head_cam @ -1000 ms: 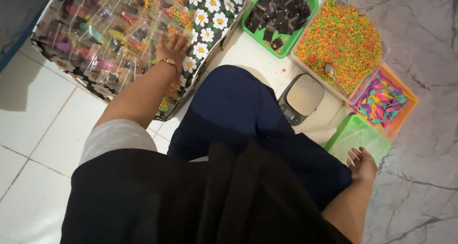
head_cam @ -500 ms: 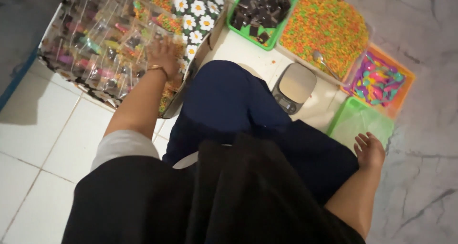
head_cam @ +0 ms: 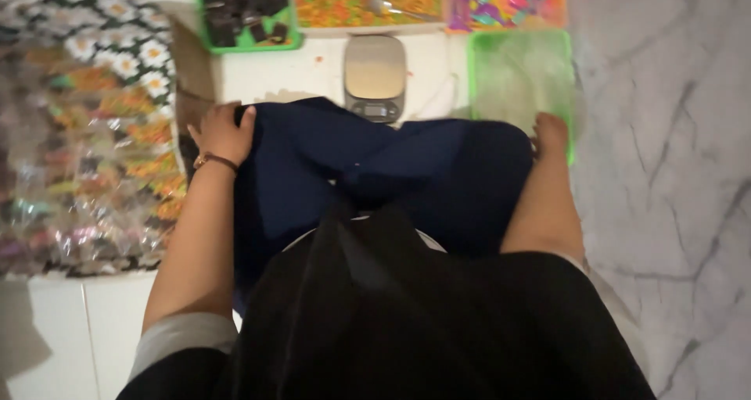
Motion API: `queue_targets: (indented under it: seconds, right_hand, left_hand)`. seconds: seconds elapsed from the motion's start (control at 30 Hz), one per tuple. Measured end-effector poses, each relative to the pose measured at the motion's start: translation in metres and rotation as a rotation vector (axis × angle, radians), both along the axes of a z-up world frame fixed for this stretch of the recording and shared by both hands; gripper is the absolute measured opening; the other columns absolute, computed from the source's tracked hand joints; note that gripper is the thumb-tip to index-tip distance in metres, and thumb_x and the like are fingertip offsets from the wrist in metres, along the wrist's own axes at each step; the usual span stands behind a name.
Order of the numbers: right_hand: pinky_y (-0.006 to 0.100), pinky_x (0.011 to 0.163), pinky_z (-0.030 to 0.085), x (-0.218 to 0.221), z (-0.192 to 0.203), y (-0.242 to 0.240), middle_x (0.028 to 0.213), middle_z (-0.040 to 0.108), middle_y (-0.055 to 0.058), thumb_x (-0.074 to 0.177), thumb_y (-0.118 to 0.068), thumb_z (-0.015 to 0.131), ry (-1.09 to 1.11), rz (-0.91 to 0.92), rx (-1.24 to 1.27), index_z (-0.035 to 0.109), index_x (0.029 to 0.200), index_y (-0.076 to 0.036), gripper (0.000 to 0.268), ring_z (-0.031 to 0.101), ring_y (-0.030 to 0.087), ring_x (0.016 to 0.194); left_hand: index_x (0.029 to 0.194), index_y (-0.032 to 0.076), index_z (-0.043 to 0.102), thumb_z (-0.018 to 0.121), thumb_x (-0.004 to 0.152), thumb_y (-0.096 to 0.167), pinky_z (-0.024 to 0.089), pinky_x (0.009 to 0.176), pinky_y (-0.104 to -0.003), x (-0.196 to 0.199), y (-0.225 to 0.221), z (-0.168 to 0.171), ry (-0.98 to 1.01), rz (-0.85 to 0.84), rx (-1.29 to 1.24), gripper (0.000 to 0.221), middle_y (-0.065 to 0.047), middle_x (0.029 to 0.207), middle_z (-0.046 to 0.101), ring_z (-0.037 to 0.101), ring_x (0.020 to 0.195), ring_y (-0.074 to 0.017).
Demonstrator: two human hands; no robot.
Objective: Manually packaging small colorful food items into plastic bags, weighing each bag on a digital scale, and sealing them.
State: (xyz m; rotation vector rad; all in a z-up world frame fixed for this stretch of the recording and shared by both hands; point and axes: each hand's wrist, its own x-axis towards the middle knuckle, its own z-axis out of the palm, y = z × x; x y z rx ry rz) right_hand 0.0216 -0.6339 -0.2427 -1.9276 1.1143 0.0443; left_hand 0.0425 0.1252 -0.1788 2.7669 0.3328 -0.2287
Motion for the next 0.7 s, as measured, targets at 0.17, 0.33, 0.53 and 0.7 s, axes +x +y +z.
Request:
queue_targets:
  seconds: [0.17,0.33,0.53,0.7]
  right_hand:
    - [0.042,0.108,0.047,-0.004,-0.098,-0.029,0.129,0.063,0.017,0.081,-0.032,0.085,-0.123,0.048,-0.289,0.067,0.132,-0.01,0.059,0.057,0.035,0.128]
    - [0.038,0.123,0.037,0.005,-0.076,0.009,0.142,0.052,0.015,0.073,-0.029,0.087,-0.098,0.006,-0.31,0.057,0.143,-0.011,0.079,0.048,0.031,0.141]
    - [0.041,0.089,0.051,0.02,-0.061,0.038,0.103,0.064,0.013,0.073,-0.016,0.074,-0.413,0.433,-0.485,0.074,0.091,-0.011,0.019,0.061,0.036,0.098]
    - [0.04,0.118,0.036,0.023,-0.047,0.052,0.168,0.02,0.02,0.079,-0.024,0.07,0.119,0.512,-0.336,0.03,0.161,-0.013,0.092,0.03,0.035,0.152]
  left_hand:
    - [0.128,0.027,0.073,0.054,0.105,0.068,0.041,0.098,-0.062,0.004,-0.016,0.02,-0.045,-0.087,0.183,0.051,-0.009,0.125,0.07,0.063,0.12,-0.037]
    - [0.128,0.031,0.075,0.053,0.103,0.075,0.049,0.092,-0.055,0.01,-0.004,0.018,-0.024,-0.086,0.234,0.055,-0.008,0.115,0.074,0.068,0.112,-0.0358]
    - [0.123,0.013,0.077,0.059,0.104,0.053,0.051,0.084,-0.057,0.007,-0.025,0.061,0.001,-0.076,0.206,0.047,-0.023,0.111,0.075,0.067,0.101,-0.0478]
    - [0.121,0.01,0.078,0.058,0.106,0.048,0.051,0.083,-0.054,0.005,-0.023,0.063,-0.045,-0.087,0.19,0.045,-0.022,0.112,0.075,0.067,0.101,-0.045]
